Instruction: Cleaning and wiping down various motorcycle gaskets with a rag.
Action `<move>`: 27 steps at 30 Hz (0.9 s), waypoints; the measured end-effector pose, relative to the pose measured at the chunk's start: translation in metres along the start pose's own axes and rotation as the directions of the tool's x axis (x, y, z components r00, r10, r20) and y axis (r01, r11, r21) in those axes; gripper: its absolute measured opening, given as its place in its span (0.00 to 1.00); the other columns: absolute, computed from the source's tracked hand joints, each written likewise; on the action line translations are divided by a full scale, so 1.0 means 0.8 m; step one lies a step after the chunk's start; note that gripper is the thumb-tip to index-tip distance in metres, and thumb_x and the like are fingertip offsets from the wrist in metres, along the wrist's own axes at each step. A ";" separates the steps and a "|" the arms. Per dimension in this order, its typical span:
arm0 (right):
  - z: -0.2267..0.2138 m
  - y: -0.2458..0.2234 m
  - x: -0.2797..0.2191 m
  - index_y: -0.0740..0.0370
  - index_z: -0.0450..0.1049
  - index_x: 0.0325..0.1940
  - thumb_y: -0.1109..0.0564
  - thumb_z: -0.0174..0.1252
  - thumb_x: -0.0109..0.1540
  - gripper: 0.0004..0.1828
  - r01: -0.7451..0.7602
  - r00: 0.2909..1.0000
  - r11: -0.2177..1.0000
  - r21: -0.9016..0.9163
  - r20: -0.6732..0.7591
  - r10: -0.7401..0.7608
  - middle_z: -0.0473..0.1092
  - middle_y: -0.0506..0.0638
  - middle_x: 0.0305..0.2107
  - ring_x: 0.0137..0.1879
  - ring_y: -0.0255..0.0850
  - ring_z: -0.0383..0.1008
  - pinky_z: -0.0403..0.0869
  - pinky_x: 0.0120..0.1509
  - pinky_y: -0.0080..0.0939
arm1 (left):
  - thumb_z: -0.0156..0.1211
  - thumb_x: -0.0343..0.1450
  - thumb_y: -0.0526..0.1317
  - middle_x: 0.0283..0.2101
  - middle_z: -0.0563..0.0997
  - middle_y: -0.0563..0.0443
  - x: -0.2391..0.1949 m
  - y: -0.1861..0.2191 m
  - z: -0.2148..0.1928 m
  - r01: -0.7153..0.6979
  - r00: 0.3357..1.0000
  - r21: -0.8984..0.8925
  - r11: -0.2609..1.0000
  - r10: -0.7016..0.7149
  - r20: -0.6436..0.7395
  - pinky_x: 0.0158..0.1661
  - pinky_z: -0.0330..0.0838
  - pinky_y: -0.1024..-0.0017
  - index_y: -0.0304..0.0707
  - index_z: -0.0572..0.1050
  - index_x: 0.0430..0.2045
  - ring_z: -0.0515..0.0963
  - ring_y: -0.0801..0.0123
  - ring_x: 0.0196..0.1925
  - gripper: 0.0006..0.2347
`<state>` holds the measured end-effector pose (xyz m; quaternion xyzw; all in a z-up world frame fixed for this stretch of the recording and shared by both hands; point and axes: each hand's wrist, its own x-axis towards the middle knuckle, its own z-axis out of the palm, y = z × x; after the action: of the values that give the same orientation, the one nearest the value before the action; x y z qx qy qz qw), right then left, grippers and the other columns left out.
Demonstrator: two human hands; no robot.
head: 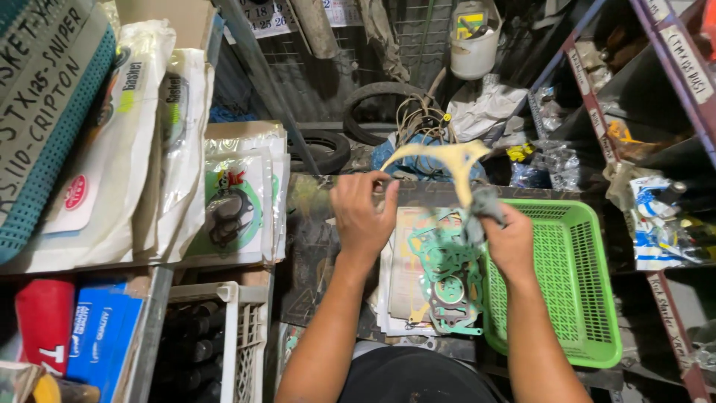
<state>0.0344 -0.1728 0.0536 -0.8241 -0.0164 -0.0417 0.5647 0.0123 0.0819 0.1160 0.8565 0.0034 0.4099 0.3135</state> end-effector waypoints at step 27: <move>-0.003 -0.026 -0.043 0.52 0.75 0.38 0.53 0.55 0.70 0.07 -0.014 0.989 0.940 0.341 -0.135 0.064 0.69 0.40 0.31 0.39 0.31 0.62 0.66 0.49 0.32 | 0.70 0.69 0.40 0.28 0.86 0.53 -0.033 0.076 0.065 0.499 0.853 -0.487 0.717 -0.306 0.423 0.35 0.77 0.73 0.47 0.86 0.30 0.86 0.64 0.32 0.02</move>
<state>-0.0018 -0.1668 0.0706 -0.7094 0.0337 -0.0863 0.6987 0.0156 -0.0017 0.1059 0.7504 0.0174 0.1706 0.6384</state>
